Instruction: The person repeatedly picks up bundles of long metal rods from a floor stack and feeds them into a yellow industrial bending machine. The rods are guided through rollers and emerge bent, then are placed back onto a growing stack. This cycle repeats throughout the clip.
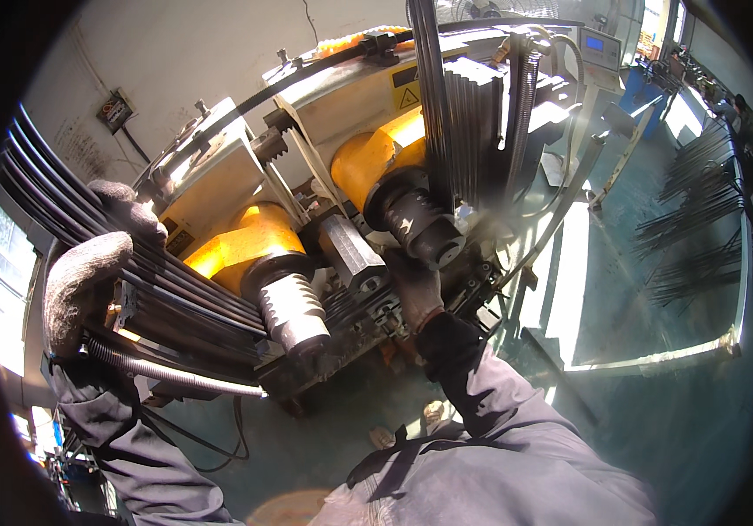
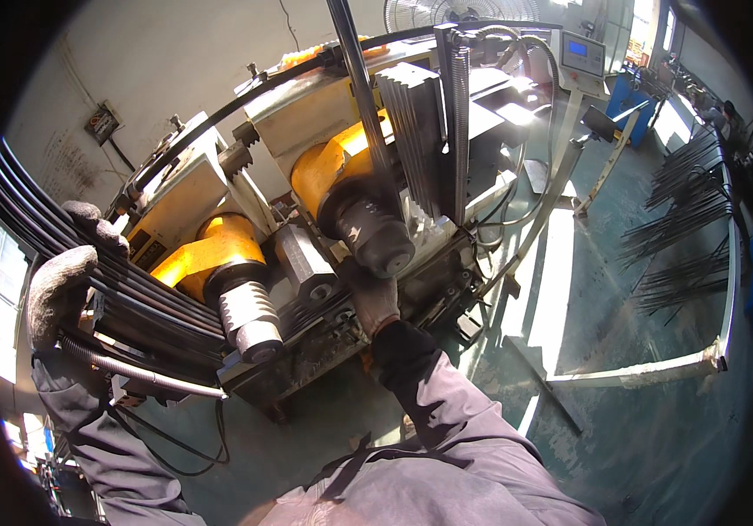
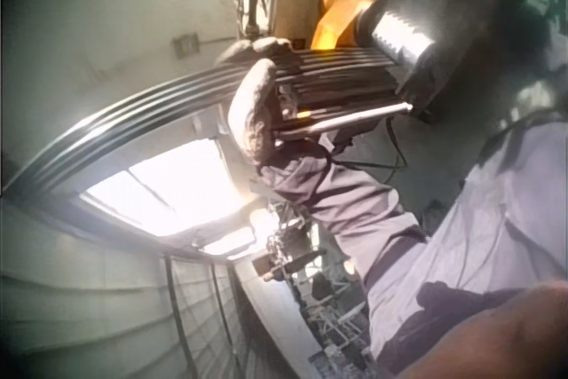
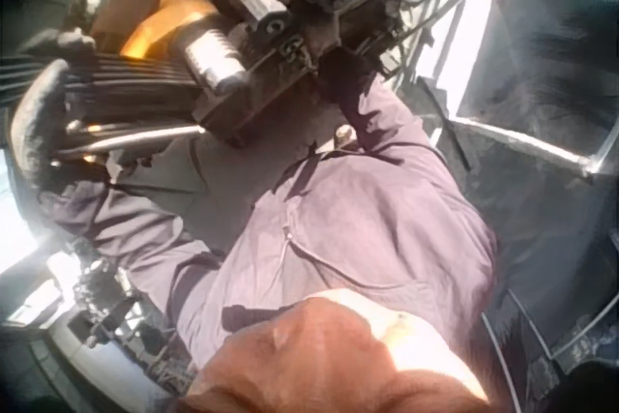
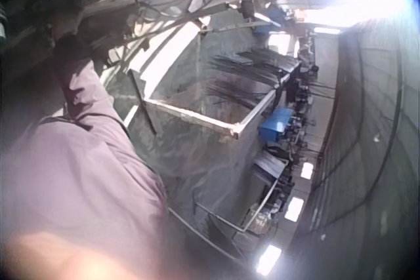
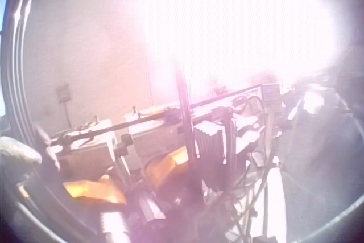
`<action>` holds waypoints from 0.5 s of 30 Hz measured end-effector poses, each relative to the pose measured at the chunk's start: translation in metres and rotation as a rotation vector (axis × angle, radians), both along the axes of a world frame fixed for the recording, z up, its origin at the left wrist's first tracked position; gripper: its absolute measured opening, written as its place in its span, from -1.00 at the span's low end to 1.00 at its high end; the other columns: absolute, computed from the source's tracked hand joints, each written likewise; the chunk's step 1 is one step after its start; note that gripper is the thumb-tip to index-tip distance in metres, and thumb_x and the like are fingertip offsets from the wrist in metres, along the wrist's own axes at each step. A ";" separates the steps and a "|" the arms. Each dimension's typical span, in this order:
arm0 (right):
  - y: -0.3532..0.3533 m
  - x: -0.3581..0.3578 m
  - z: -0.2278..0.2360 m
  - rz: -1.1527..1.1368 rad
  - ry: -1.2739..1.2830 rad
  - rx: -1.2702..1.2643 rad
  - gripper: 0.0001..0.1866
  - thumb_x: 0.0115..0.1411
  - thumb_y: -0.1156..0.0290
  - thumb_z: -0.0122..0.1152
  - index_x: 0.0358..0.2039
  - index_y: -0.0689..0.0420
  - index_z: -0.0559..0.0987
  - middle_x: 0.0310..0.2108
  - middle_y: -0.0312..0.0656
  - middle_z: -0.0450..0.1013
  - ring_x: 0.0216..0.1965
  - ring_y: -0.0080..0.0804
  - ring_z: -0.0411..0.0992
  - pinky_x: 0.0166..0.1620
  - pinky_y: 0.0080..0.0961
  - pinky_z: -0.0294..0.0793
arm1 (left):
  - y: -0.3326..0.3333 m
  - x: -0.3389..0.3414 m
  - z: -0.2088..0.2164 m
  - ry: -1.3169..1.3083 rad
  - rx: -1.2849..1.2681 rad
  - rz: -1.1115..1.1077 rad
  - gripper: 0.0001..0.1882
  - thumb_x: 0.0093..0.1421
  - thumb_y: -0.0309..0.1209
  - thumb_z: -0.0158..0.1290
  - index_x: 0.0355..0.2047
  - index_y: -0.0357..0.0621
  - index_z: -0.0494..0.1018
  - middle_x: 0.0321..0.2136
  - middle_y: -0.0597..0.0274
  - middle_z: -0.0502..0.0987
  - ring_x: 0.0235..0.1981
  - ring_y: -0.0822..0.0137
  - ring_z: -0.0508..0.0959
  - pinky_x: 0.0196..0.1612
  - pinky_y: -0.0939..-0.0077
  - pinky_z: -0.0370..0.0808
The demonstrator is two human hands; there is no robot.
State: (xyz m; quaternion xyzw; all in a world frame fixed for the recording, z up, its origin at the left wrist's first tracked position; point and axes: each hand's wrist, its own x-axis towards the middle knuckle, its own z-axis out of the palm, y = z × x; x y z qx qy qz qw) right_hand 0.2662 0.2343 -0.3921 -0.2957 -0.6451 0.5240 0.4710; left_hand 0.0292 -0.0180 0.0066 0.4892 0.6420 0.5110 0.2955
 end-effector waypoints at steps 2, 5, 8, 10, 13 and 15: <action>0.005 -0.001 -0.011 -0.099 -0.323 0.395 -0.75 0.41 0.35 0.35 -0.02 0.25 0.70 -0.01 -0.11 0.69 0.03 -0.31 0.64 0.12 -0.33 0.56 | 0.004 -0.009 -0.006 0.010 0.091 -0.091 -0.50 0.55 -0.26 0.12 0.34 -0.33 0.37 0.14 -0.25 0.63 0.09 0.06 0.75 0.19 0.22 0.75; 0.004 -0.003 -0.023 -0.018 -0.045 0.220 -0.70 0.41 0.35 0.38 0.04 0.27 0.68 0.02 -0.10 0.66 0.06 -0.32 0.62 0.13 -0.31 0.57 | -0.005 -0.020 -0.014 -0.066 0.106 -0.085 -0.53 0.52 -0.32 0.12 0.32 -0.29 0.37 0.11 -0.19 0.62 0.11 0.07 0.73 0.22 0.21 0.73; 0.002 -0.007 -0.027 0.025 0.196 0.039 -0.69 0.42 0.35 0.39 0.06 0.28 0.67 0.02 -0.09 0.66 0.09 -0.29 0.62 0.17 -0.27 0.55 | -0.016 -0.020 -0.013 -0.020 0.058 0.005 -0.55 0.49 -0.38 0.12 0.31 -0.25 0.37 0.09 -0.14 0.62 0.12 0.09 0.71 0.25 0.20 0.70; 0.001 -0.009 -0.027 0.047 0.248 -0.027 -0.69 0.42 0.35 0.39 0.06 0.28 0.66 0.02 -0.09 0.66 0.09 -0.28 0.61 0.18 -0.26 0.55 | -0.015 -0.013 -0.009 -0.029 0.042 0.028 -0.56 0.47 -0.43 0.12 0.30 -0.22 0.37 0.07 -0.11 0.62 0.14 0.10 0.69 0.27 0.20 0.68; 0.003 -0.008 -0.029 0.037 0.206 -0.009 -0.69 0.42 0.36 0.38 0.06 0.27 0.65 0.03 -0.09 0.66 0.08 -0.29 0.61 0.17 -0.29 0.55 | -0.004 0.006 0.000 -0.130 0.046 0.010 -0.57 0.44 -0.49 0.12 0.28 -0.17 0.37 0.05 -0.06 0.61 0.15 0.11 0.67 0.30 0.19 0.66; 0.004 -0.006 -0.032 0.025 0.176 0.027 -0.69 0.42 0.36 0.38 0.07 0.26 0.64 0.03 -0.09 0.65 0.08 -0.30 0.61 0.16 -0.30 0.55 | 0.001 0.021 0.003 -0.122 0.009 0.079 -0.56 0.42 -0.53 0.12 0.27 -0.15 0.37 0.03 -0.03 0.61 0.16 0.12 0.66 0.32 0.18 0.64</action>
